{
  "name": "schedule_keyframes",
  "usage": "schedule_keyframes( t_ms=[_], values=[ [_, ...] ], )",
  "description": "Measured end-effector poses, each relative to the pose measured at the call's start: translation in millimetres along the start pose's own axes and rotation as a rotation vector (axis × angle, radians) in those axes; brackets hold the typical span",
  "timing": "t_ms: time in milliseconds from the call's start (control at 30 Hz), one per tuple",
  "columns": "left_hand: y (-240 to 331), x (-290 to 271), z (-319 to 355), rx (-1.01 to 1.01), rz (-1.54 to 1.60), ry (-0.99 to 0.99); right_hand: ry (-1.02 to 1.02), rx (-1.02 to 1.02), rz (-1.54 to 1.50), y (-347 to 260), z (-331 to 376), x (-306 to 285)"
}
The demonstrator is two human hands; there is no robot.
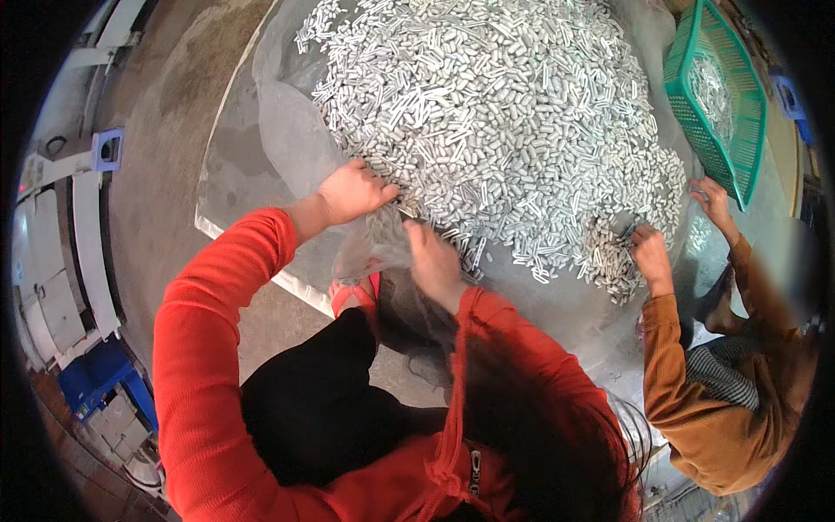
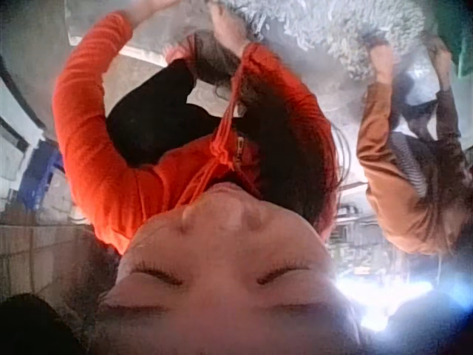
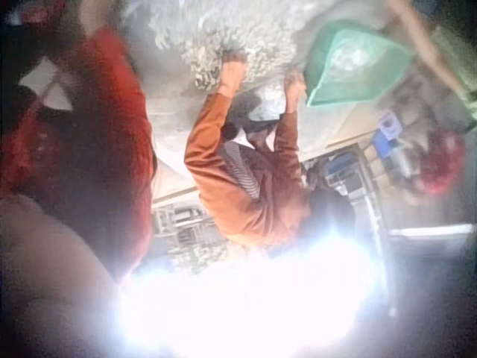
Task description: The person sits on the floor and sorts small white pellets by hand, picking them from a large pile on a plastic sheet and placing them into a green basket. Other workers are also sorting pellets nearby.
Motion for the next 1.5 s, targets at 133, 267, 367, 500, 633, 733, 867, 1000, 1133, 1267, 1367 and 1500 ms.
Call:
schedule_keyframes(
  t_ms=[133,267,367,500,633,733,867,1000,1133,1267,1367,1500],
  values=[
    [6,-15,6,0.050,-0.068,0.029,0.026,-0.081,0.138,16,3,-25],
    [12,12,8,-0.022,-0.090,0.034,0.109,-0.160,0.364,16,-2,-18],
    [20,40,2,-0.048,-0.015,-0.034,0.031,-0.201,0.507,10,6,7],
    [42,112,80,-0.090,0.209,-0.338,-0.281,-0.255,0.408,-46,46,115],
    [89,182,161,-0.374,0.495,-0.454,-0.460,-0.175,-0.031,-44,44,113],
    [82,179,150,-0.542,0.995,-0.337,-0.527,-0.234,-0.442,-24,50,91],
    [50,152,136,-0.219,1.203,-0.346,-0.323,-0.016,-0.342,-6,66,58],
    [13,65,80,-0.418,0.915,-0.369,-0.266,-0.077,-0.176,-21,84,72],
    [34,-3,24,-0.030,1.006,0.338,-0.427,0.066,-0.418,-27,85,104],
    [114,58,7,0.295,0.783,-0.464,-0.451,0.335,-0.828,2,75,114],
    [127,83,1,0.312,0.686,-0.537,-0.505,0.317,-0.473,26,74,100],
    [69,39,-11,0.052,0.877,0.114,0.139,0.113,0.105,-2,33,-17]
  ],
)
Point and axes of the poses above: each hand's wrist, its own z-axis away from the middle knuckle, its own x-axis out of the palm, y = z × x, the point moved 7 cm from there along -z, towards the middle knuckle, and after that the axes turned 14 degrees about -y, right-handed, at the moved point
